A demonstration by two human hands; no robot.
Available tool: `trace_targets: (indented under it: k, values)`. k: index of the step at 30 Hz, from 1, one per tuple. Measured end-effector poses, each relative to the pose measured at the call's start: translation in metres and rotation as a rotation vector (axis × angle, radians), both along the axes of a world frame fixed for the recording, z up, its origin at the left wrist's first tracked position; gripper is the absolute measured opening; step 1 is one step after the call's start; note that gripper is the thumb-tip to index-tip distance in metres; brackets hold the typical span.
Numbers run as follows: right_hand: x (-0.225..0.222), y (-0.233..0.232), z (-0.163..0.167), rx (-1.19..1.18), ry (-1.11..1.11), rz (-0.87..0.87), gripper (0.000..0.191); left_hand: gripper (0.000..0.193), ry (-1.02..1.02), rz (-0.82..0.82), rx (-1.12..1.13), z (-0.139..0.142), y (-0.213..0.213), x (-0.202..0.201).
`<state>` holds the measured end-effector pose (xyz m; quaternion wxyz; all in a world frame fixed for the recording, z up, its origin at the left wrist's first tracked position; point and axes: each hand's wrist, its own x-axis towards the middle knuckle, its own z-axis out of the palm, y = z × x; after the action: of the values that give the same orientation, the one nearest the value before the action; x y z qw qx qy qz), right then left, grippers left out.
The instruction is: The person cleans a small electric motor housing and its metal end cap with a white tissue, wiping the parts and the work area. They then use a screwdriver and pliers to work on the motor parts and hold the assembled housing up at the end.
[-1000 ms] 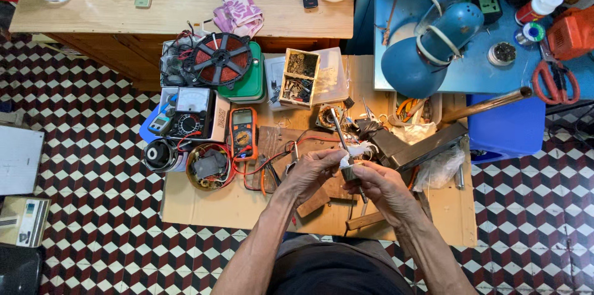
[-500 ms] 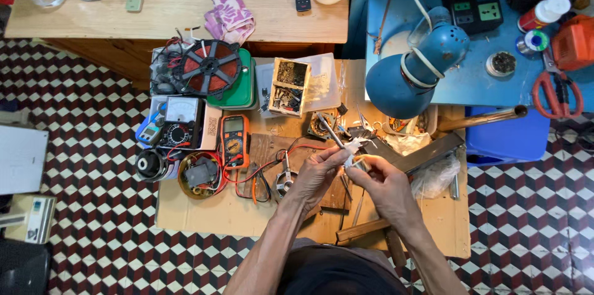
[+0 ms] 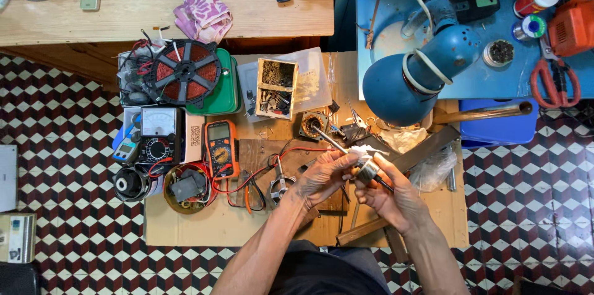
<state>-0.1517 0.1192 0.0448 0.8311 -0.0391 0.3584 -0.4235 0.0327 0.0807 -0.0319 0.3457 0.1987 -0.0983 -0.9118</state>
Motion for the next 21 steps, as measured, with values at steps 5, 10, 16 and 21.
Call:
trace_targets:
  k: [5,10,16,21]
  values:
    - [0.008,-0.02,0.007,-0.143,0.674,0.071,0.042,0.014,-0.099,0.058,0.079,-0.011,-0.015,-0.003]
    - [0.016,-0.03,0.017,-0.601,1.552,0.144,0.048,0.016,-0.175,0.084,0.147,-0.028,-0.031,-0.017]
    - [0.007,-0.039,0.004,-0.722,1.595,0.02,0.045,0.019,-0.227,0.108,0.168,-0.038,-0.046,-0.042]
    - [-0.014,-0.05,-0.022,-0.173,0.83,-0.021,0.036,0.024,-0.384,0.009,-0.024,-0.035,-0.057,-0.036]
